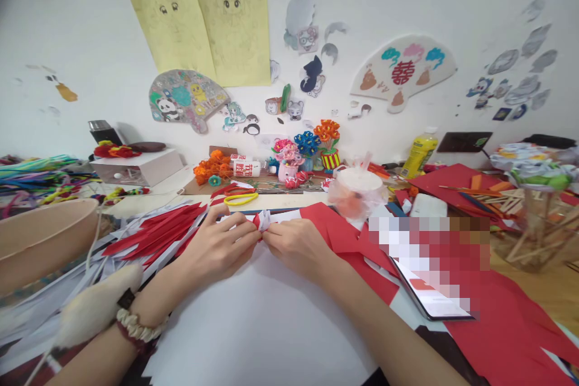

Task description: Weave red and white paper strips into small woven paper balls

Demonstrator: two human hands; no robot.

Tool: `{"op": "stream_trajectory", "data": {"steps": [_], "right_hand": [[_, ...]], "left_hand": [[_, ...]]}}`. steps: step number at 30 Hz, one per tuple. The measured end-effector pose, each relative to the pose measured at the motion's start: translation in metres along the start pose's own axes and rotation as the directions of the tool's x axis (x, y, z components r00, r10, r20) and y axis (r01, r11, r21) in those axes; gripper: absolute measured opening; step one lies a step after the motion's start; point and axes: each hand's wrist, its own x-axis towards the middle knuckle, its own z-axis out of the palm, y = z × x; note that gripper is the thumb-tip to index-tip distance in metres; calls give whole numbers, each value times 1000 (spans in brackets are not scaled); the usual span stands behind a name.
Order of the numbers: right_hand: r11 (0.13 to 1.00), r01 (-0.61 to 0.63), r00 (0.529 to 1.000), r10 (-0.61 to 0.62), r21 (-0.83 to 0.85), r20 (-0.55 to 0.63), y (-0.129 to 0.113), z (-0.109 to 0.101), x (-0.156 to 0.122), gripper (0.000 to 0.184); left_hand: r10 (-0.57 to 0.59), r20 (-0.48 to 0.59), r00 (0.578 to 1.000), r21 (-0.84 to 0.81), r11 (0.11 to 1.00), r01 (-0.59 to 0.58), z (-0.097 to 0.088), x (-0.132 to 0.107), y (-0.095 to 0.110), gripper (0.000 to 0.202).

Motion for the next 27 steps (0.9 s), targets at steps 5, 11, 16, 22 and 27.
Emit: {"op": "stream_trajectory", "data": {"steps": [5, 11, 16, 22, 27], "right_hand": [[999, 12, 1000, -12, -39, 4, 0, 6, -2, 36], [995, 32, 999, -29, -100, 32, -2, 12, -4, 37], [993, 60, 998, -57, -105, 36, -3, 14, -4, 36], [998, -6, 997, 2, 56, 73, 3, 14, -5, 30], [969, -168, 985, 157, 179, 72, 5, 11, -4, 27]], "left_hand": [[64, -14, 998, 7, 998, -64, 5, -2, 3, 26], [127, 25, 992, 0, 992, -127, -1, 0, 6, 26], [75, 50, 996, -85, 994, -70, -5, 2, 5, 24], [-170, 138, 976, -283, 937, 204, -3, 2, -2, 15], [-288, 213, 934, -327, 879, 346, 2, 3, -1, 16]]}}
